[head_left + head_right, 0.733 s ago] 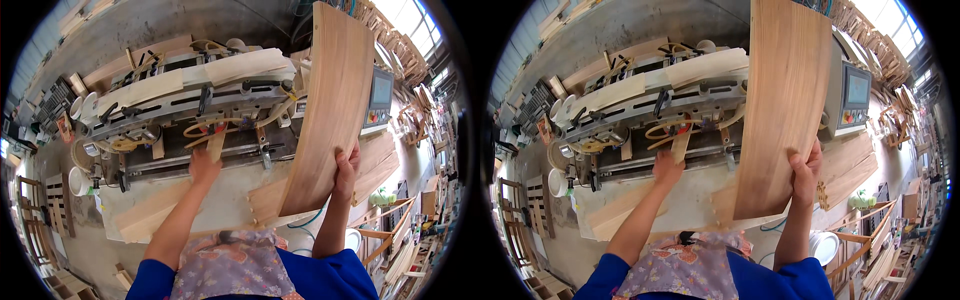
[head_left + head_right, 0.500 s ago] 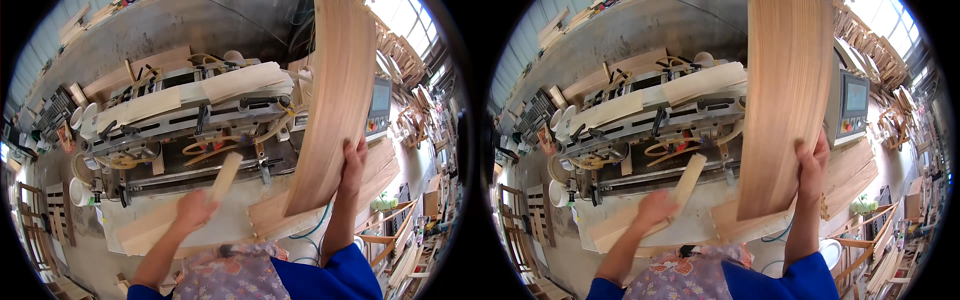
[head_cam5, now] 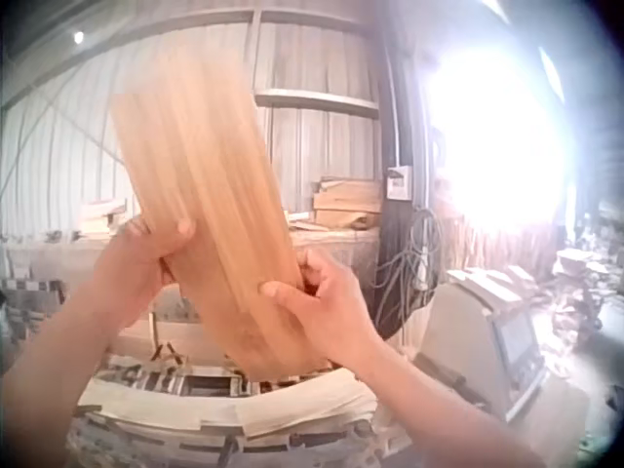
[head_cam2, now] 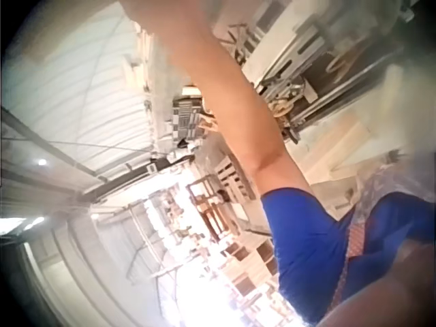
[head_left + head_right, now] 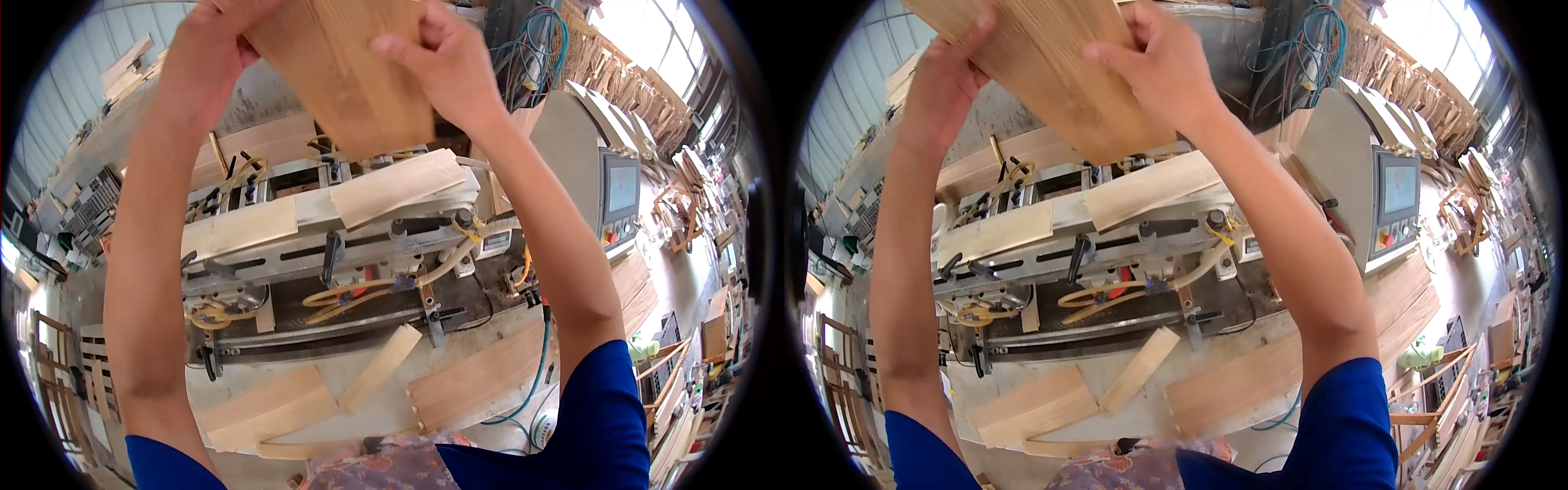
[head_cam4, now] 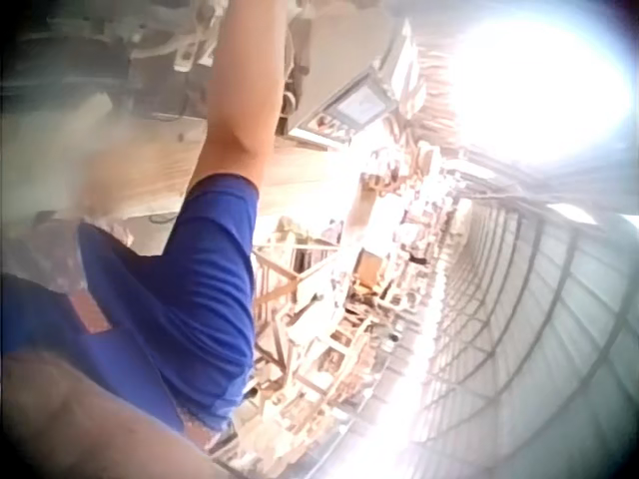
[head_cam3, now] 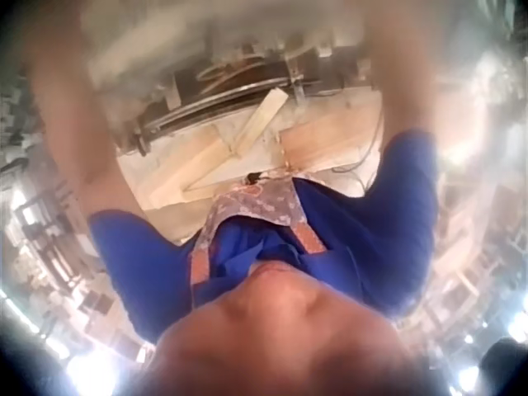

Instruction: The person picks up wood planks, inspects them, and feeds them one at a time into a woodworking machine.

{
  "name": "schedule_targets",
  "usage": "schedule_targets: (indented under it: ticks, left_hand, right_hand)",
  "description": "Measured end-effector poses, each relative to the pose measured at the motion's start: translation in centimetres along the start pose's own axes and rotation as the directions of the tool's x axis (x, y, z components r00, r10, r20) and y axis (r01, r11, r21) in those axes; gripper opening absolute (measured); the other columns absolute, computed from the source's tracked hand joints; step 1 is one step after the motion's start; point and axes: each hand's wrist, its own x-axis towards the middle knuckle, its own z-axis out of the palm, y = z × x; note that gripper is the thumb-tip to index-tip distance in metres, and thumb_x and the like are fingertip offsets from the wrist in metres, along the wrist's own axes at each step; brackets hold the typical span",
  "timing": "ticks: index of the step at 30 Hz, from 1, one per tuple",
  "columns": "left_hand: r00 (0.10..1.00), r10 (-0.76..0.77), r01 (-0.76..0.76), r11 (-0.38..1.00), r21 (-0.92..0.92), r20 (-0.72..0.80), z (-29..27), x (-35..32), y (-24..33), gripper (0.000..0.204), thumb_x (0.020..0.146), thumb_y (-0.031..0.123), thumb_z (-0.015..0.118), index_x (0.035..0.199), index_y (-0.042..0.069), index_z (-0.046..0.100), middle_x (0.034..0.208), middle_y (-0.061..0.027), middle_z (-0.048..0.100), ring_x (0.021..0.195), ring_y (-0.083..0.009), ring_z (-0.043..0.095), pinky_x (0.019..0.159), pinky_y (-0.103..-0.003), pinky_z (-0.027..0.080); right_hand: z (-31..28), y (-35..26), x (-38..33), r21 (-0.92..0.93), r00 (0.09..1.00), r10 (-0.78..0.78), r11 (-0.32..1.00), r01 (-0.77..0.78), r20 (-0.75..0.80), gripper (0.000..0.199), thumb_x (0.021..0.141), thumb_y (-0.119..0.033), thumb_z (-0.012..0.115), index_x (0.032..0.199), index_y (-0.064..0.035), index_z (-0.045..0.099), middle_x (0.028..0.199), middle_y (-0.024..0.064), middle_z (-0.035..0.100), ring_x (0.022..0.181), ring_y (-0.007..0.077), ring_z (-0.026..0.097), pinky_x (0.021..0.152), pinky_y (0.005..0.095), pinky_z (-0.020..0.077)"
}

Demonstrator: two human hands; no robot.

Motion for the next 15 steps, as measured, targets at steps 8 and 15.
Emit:
schedule_targets:
  ticks: [8,15]
  left_hand:
    - [0.95,-0.307,0.262,0.885,0.384,0.061,-1.6,0.8,-10.2,0.044,0.078,0.035,0.079,0.108,0.004,0.069,0.093,-0.0017,0.068,0.082,-0.0102,0.058,0.074,-0.028,0.046]
    - [0.818,-0.562,0.507,0.805,0.309,0.124,-0.8,-1.1,-17.5,0.046,0.076,0.037,0.08,0.108,0.006,0.069,0.092,-0.0018,0.068,0.081,-0.0117,0.06,0.072,-0.03,0.049]
  right_hand:
    - [2.2,12.9,-2.6,-0.1,0.945,0.281,0.959,-0.267,0.168,0.034,0.08,-0.015,0.075,0.11,-0.0039,0.062,0.088,0.0099,0.069,0.077,0.0151,0.06,0.075,0.0303,0.0496]
    - [0.7,18.3,-6.8,-0.215,0.76,0.545,0.838,-0.501,0.354,0.029,0.086,-0.024,0.07,0.105,-0.0027,0.065,0.089,0.0122,0.068,0.078,0.017,0.058,0.075,0.0317,0.0479]
